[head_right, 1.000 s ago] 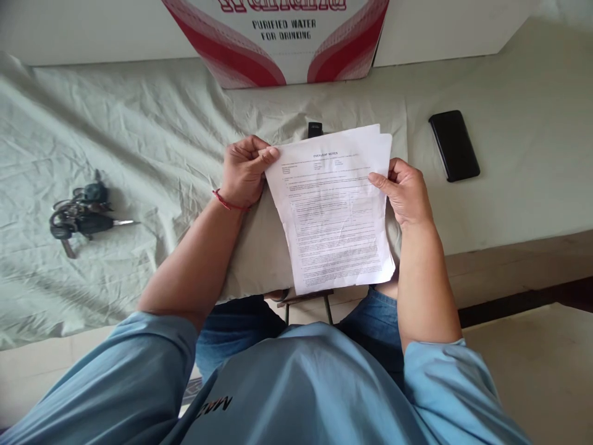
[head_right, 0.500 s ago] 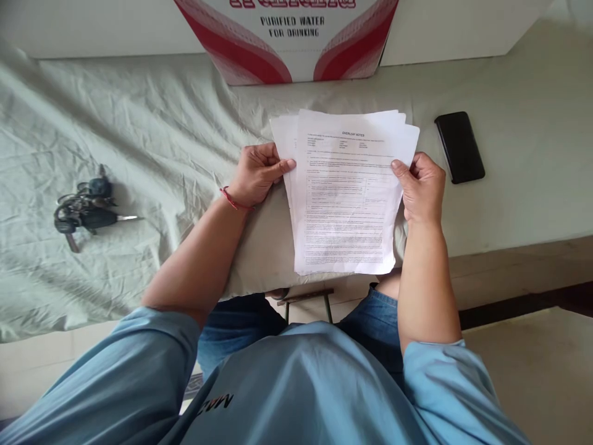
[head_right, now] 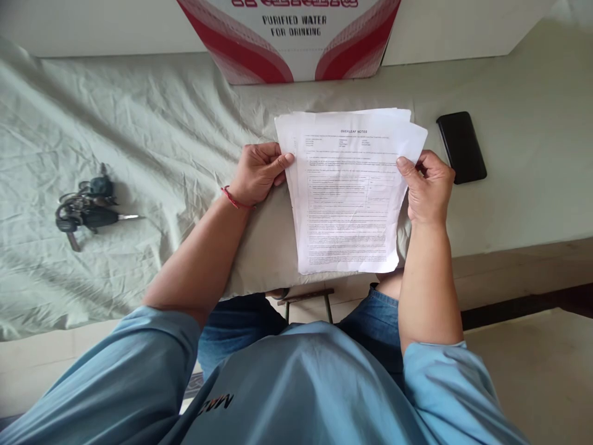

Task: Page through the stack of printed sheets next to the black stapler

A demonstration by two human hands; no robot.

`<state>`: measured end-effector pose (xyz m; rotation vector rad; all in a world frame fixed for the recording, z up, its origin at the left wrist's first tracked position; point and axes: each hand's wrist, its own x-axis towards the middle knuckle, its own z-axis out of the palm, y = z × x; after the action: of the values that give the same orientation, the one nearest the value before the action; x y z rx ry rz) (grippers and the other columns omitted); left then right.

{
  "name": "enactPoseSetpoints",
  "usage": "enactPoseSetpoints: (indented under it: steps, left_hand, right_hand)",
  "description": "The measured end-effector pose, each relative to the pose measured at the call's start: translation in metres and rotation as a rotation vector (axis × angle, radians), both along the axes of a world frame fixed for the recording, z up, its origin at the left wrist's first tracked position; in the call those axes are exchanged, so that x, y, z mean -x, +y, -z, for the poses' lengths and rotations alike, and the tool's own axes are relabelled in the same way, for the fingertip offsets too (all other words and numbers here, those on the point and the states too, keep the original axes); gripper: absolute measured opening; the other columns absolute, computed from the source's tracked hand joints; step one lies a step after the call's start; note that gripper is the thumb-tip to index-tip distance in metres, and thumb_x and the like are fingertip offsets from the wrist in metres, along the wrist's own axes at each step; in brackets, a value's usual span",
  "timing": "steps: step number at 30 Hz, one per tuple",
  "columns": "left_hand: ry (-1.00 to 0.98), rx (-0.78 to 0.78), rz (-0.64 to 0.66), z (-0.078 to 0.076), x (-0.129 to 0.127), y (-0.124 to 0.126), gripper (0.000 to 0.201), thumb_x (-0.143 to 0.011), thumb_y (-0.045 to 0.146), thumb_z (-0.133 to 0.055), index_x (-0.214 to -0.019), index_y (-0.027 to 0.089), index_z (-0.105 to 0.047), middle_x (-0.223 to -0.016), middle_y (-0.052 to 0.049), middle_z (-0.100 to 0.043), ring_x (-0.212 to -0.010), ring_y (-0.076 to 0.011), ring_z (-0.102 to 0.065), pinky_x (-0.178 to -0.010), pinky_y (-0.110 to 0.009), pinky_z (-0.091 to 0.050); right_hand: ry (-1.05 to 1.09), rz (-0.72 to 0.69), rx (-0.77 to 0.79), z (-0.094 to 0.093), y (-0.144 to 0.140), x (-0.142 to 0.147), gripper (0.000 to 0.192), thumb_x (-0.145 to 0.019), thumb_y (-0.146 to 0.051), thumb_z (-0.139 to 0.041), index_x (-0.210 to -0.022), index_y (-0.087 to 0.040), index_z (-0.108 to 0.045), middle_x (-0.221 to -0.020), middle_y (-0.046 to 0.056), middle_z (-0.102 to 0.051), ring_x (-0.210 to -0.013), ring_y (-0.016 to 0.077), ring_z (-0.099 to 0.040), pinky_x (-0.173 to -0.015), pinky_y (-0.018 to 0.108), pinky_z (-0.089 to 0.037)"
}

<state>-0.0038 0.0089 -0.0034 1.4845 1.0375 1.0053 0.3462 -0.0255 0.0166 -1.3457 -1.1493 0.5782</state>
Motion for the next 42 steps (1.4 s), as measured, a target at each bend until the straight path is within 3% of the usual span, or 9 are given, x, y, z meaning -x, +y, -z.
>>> enactPoseSetpoints:
  steps: [5, 10, 16, 20, 28, 35, 42]
  left_hand:
    - [-0.009, 0.0, 0.036, -0.001, 0.001, -0.001, 0.074, -0.088, 0.095, -0.076, -0.075, 0.025, -0.057, -0.056, 0.004, -0.046, -0.049, -0.0095, -0.04, -0.045, -0.03, -0.034]
    - [0.011, 0.015, 0.066, -0.001, 0.002, -0.002, 0.07, -0.092, 0.092, -0.074, -0.077, 0.026, -0.057, -0.058, 0.003, -0.047, -0.05, -0.0106, -0.041, -0.047, -0.031, -0.033]
    - [-0.017, 0.039, 0.088, 0.001, 0.002, -0.001, 0.071, -0.092, 0.094, -0.072, -0.077, 0.027, -0.055, -0.059, 0.003, -0.047, -0.05, -0.011, -0.041, -0.049, -0.031, -0.032]
    - [-0.029, 0.046, 0.088, 0.002, 0.002, 0.0, 0.073, -0.092, 0.095, -0.071, -0.076, 0.027, -0.052, -0.058, 0.002, -0.047, -0.05, -0.0112, -0.041, -0.048, -0.031, -0.031]
    - [-0.047, 0.059, 0.106, 0.002, 0.002, 0.0, 0.076, -0.092, 0.098, -0.067, -0.076, 0.027, -0.044, -0.058, 0.002, -0.048, -0.049, -0.0116, -0.046, -0.046, -0.031, -0.032]
    - [-0.059, 0.039, 0.126, 0.0, 0.001, -0.001, 0.075, -0.092, 0.098, -0.067, -0.077, 0.026, -0.052, -0.061, 0.002, -0.049, -0.05, -0.0112, -0.045, -0.047, -0.032, -0.034]
    - [-0.125, -0.002, 0.161, 0.002, 0.0, 0.001, 0.073, -0.096, 0.091, -0.07, -0.075, 0.024, -0.055, -0.057, 0.003, -0.051, -0.048, -0.0083, -0.043, -0.046, -0.028, -0.033]
  right_hand:
    - [0.016, -0.02, -0.01, -0.001, -0.001, 0.001, 0.039, -0.072, -0.049, -0.103, -0.07, -0.025, -0.073, -0.067, -0.004, -0.054, -0.07, 0.0149, -0.044, -0.08, 0.038, -0.05]
    - [0.017, 0.006, 0.005, -0.002, -0.001, 0.003, 0.048, -0.068, -0.061, -0.105, -0.069, -0.026, -0.072, -0.068, -0.003, -0.058, -0.071, 0.0166, -0.044, -0.075, 0.038, -0.048]
    - [0.049, -0.008, -0.01, -0.003, -0.001, 0.004, 0.036, -0.066, -0.045, -0.103, -0.067, -0.024, -0.074, -0.065, -0.003, -0.058, -0.068, 0.0149, -0.043, -0.074, 0.038, -0.044]
    - [0.033, -0.001, -0.015, -0.001, 0.0, 0.004, 0.039, -0.069, -0.05, -0.103, -0.07, -0.025, -0.074, -0.068, -0.002, -0.061, -0.069, 0.0154, -0.045, -0.071, 0.037, -0.044]
    - [-0.018, 0.15, -0.157, -0.003, 0.005, 0.006, 0.039, -0.074, -0.05, -0.097, -0.073, -0.025, -0.067, -0.071, -0.002, -0.06, -0.066, 0.0144, -0.048, -0.068, 0.037, -0.044]
    - [-0.018, 0.135, -0.182, -0.007, 0.007, 0.014, 0.029, -0.072, -0.042, -0.09, -0.072, -0.025, -0.067, -0.071, -0.001, -0.061, -0.068, 0.0151, -0.049, -0.069, 0.037, -0.044]
    - [0.02, 0.104, -0.253, -0.003, 0.012, 0.014, 0.034, -0.073, -0.042, -0.096, -0.074, -0.021, -0.069, -0.071, -0.003, -0.063, -0.068, 0.0129, -0.052, -0.068, 0.032, -0.039]
